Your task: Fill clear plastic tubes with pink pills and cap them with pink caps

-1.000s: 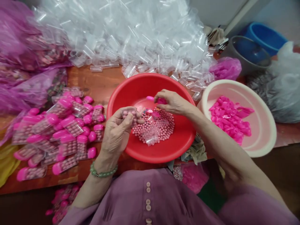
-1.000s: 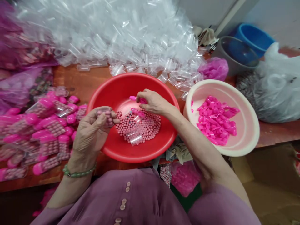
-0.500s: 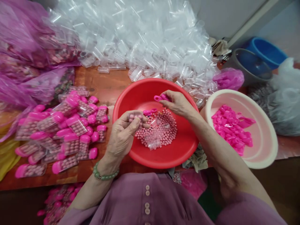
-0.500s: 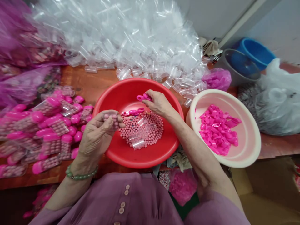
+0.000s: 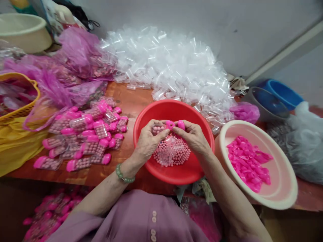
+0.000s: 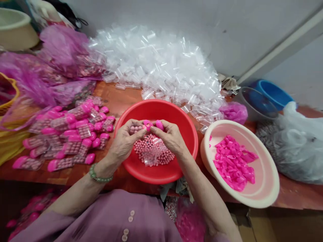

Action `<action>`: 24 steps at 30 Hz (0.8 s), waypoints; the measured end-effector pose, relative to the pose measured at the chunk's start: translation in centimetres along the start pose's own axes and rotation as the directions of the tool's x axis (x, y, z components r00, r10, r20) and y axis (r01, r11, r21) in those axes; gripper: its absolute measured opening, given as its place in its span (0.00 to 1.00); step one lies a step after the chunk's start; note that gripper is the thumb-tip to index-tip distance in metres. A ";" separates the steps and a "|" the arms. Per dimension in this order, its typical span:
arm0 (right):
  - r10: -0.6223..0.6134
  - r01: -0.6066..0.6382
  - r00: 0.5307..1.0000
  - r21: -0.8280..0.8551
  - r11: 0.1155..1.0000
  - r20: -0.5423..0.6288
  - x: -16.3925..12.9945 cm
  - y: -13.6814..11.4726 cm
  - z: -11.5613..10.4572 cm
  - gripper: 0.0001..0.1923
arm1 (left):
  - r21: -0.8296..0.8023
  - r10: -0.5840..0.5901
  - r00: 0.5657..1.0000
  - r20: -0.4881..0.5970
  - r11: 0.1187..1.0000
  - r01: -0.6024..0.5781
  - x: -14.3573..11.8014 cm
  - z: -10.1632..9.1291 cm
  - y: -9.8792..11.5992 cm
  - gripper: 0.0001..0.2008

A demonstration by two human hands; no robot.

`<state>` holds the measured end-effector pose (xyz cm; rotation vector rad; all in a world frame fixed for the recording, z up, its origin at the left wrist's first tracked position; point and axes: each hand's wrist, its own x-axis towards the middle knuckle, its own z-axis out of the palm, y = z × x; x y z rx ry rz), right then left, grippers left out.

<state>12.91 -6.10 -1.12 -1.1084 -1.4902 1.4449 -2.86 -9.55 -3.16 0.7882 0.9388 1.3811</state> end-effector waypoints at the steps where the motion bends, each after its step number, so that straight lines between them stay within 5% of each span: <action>1: 0.001 0.001 0.999 -0.045 0.999 0.043 -0.3 -0.1 0.2 0.11 | 0.015 0.036 0.999 -0.027 0.999 -0.036 0.0 0.0 0.0 0.14; 8: 0.025 0.020 0.990 -0.306 0.952 0.141 -0.5 0.7 0.1 0.17 | 0.037 0.094 0.990 -0.104 0.995 -0.090 -0.5 -0.2 -0.1 0.14; 14: -0.280 0.138 0.951 -0.631 0.764 -0.130 1.5 0.7 -0.9 0.25 | -0.230 -0.051 0.996 -0.073 0.973 0.033 0.0 -0.8 -0.2 0.18; 19: -0.160 0.199 0.975 -0.283 0.938 0.155 0.0 -0.4 0.4 0.20 | -0.334 -0.141 0.988 0.056 0.930 0.152 0.0 -1.2 0.0 0.18; 24: -0.119 0.132 0.986 -0.106 0.986 0.120 -0.8 -0.5 0.8 0.16 | -0.314 -0.178 0.971 0.161 0.923 0.221 -0.5 -1.0 0.0 0.17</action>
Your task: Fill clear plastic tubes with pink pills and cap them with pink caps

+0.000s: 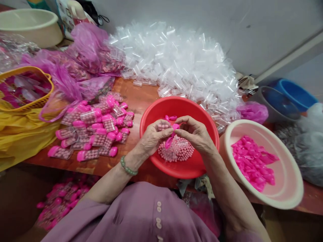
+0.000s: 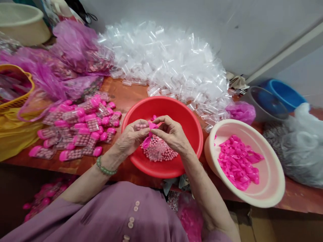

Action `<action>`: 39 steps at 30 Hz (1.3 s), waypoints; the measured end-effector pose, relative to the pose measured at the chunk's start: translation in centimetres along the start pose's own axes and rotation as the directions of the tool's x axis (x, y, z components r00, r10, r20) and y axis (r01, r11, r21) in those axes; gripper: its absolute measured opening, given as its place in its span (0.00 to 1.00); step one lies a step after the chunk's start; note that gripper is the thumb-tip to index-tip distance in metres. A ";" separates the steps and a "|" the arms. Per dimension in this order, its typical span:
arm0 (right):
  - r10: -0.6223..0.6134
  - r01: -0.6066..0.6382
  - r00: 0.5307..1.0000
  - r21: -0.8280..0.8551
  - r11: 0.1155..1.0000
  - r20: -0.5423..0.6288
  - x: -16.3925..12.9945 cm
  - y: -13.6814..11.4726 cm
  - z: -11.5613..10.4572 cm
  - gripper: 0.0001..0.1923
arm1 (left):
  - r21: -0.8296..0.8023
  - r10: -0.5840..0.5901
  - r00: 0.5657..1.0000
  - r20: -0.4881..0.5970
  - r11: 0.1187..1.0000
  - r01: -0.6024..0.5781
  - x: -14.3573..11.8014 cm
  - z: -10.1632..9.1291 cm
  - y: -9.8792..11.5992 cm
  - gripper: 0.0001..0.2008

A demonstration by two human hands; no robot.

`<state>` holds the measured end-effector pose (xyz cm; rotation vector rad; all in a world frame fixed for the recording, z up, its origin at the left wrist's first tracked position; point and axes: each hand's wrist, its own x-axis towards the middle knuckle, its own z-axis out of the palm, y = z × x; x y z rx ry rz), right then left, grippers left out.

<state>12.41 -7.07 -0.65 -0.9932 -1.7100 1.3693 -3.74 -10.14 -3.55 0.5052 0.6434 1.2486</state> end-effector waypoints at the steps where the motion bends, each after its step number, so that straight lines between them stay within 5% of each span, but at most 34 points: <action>1: 0.015 -0.015 1.000 0.024 1.000 -0.005 -0.1 0.0 0.0 0.16 | 0.005 -0.009 1.000 0.006 1.000 0.009 -0.1 0.1 -0.1 0.18; 7: -0.029 0.030 0.985 0.003 1.000 -0.173 -1.8 0.2 0.3 0.17 | 0.039 -0.099 0.995 0.026 0.994 0.098 -1.0 0.4 -0.2 0.19; 10: -0.188 0.111 0.944 -0.277 0.954 -0.272 -3.0 0.1 0.5 0.12 | 0.081 -0.134 0.991 0.025 0.988 0.131 -1.1 0.5 -0.4 0.18; 14: -0.373 0.214 0.916 -0.609 0.764 -0.145 -4.5 0.1 0.6 0.08 | 0.049 -0.147 0.989 -0.011 0.988 0.147 -0.9 1.0 -1.1 0.17; 19: -0.511 0.316 0.858 -0.728 0.608 -0.053 -5.1 1.6 1.0 0.27 | 0.021 -0.047 0.996 -0.082 0.999 0.049 -0.8 1.5 -2.0 0.19; 23: -0.608 0.338 0.790 -0.777 0.531 -0.071 -4.9 2.3 1.4 0.19 | 0.065 -0.041 0.993 -0.107 0.997 0.048 -0.8 1.5 -2.4 0.21; 29: -0.631 0.360 0.766 -0.734 0.576 -0.119 -4.6 1.6 1.6 0.12 | 0.026 -0.073 0.992 -0.102 0.997 0.076 -0.9 1.4 -2.3 0.20; 33: -0.583 0.354 0.805 -0.702 0.619 -0.108 -4.7 1.0 1.7 0.10 | 0.037 -0.082 0.992 -0.098 0.996 0.086 -1.0 1.2 -2.4 0.20; 39: -0.322 0.212 0.891 -0.335 0.918 -0.320 -5.0 1.4 1.7 0.14 | 0.097 0.004 0.998 -0.055 0.995 0.001 -1.0 1.1 -2.4 0.18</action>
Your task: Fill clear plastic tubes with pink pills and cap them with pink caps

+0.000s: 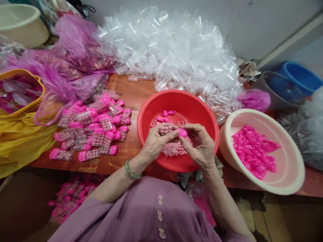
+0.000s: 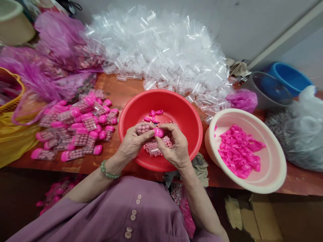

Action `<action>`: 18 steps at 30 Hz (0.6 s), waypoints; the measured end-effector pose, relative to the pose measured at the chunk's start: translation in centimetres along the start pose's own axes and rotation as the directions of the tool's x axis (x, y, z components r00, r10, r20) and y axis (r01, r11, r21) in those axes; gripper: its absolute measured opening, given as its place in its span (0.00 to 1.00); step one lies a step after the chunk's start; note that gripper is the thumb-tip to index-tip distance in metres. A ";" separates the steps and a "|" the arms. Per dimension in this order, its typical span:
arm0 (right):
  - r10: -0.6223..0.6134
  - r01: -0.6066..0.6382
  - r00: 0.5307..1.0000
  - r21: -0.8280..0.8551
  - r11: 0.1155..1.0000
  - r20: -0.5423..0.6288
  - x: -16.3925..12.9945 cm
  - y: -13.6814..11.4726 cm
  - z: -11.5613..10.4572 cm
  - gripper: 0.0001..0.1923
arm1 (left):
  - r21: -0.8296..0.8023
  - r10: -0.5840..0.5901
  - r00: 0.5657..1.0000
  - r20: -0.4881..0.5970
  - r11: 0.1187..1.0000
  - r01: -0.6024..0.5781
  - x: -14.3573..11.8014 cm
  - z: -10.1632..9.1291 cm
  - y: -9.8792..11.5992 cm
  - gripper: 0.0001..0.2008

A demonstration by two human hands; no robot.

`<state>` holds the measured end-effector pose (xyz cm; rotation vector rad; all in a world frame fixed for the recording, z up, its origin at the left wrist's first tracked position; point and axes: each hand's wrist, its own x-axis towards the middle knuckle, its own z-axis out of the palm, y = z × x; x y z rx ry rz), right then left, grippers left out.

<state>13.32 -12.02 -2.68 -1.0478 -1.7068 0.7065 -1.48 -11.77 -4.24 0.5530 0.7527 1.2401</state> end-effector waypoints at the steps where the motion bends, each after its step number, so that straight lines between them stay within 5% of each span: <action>1: 0.076 -0.074 0.997 0.070 0.995 -0.027 -0.1 0.1 0.2 0.14 | 0.023 0.026 1.000 0.004 0.999 -0.026 0.0 0.1 0.0 0.17; 6: 0.351 -0.305 0.919 0.238 0.922 -0.179 -0.8 -0.5 1.6 0.11 | 0.171 0.093 0.995 0.028 0.981 -0.097 -0.3 0.4 0.4 0.13; 12: 0.317 -0.301 0.939 0.129 0.945 -0.132 -1.0 -1.4 1.7 0.12 | 0.195 0.102 0.989 0.108 0.973 -0.121 -0.6 0.3 0.8 0.13; 18: 0.262 -0.238 0.952 0.159 0.958 -0.158 0.0 -1.5 0.1 0.13 | 0.260 -0.064 0.965 0.255 0.966 -0.005 -0.9 -0.2 1.0 0.14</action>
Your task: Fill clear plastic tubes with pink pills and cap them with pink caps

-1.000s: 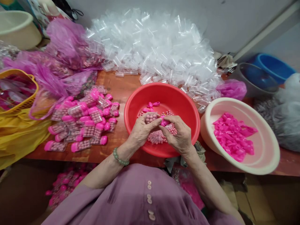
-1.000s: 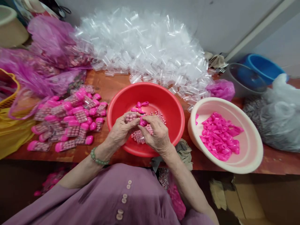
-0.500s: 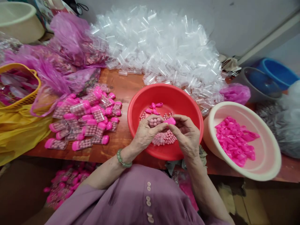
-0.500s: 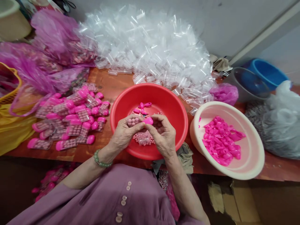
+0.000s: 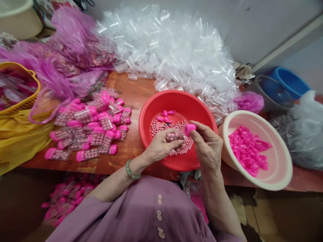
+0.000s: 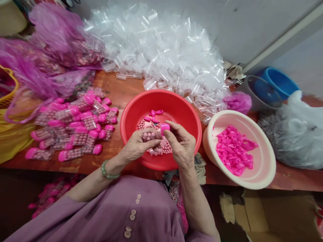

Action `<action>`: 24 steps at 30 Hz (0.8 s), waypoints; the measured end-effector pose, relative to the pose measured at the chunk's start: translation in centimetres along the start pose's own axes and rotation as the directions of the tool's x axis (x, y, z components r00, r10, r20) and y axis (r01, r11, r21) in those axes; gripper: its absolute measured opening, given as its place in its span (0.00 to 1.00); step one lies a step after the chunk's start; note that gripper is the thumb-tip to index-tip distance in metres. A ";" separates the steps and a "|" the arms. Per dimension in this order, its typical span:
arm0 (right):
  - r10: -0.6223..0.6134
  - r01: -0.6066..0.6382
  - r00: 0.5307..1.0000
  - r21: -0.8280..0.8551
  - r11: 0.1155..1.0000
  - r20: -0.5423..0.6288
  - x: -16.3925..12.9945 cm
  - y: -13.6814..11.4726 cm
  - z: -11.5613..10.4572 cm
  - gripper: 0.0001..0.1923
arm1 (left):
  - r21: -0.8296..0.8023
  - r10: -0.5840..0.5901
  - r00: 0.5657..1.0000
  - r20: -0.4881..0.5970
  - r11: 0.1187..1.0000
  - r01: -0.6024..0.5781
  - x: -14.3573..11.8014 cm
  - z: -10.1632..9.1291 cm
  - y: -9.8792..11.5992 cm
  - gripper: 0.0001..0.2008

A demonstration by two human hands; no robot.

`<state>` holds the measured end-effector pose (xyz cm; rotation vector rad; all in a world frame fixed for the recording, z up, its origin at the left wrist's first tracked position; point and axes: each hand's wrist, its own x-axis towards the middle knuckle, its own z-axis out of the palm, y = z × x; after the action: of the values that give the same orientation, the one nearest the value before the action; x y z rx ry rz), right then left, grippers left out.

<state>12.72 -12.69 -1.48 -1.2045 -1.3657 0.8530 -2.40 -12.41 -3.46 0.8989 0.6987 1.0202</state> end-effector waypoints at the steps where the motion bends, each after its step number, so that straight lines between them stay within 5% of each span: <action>1: -0.027 0.027 0.999 -0.008 1.000 0.022 0.1 -0.3 -0.1 0.13 | 0.027 -0.011 1.000 0.027 1.000 0.011 -0.1 -0.1 -0.1 0.14; 13: -0.248 0.342 0.908 -0.260 0.903 0.337 0.6 -2.1 -0.2 0.11 | 0.100 -0.069 0.980 0.184 0.994 0.051 -0.4 -0.4 0.5 0.18; 24: -0.192 0.356 0.879 -0.334 0.873 0.436 0.9 -2.7 -1.3 0.10 | 0.051 -0.172 0.921 0.350 0.985 0.165 0.1 -0.9 0.7 0.22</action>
<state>13.55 -12.64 1.53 -1.1332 -2.0731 0.6348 -3.39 -11.87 -3.26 0.9914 0.4726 0.6741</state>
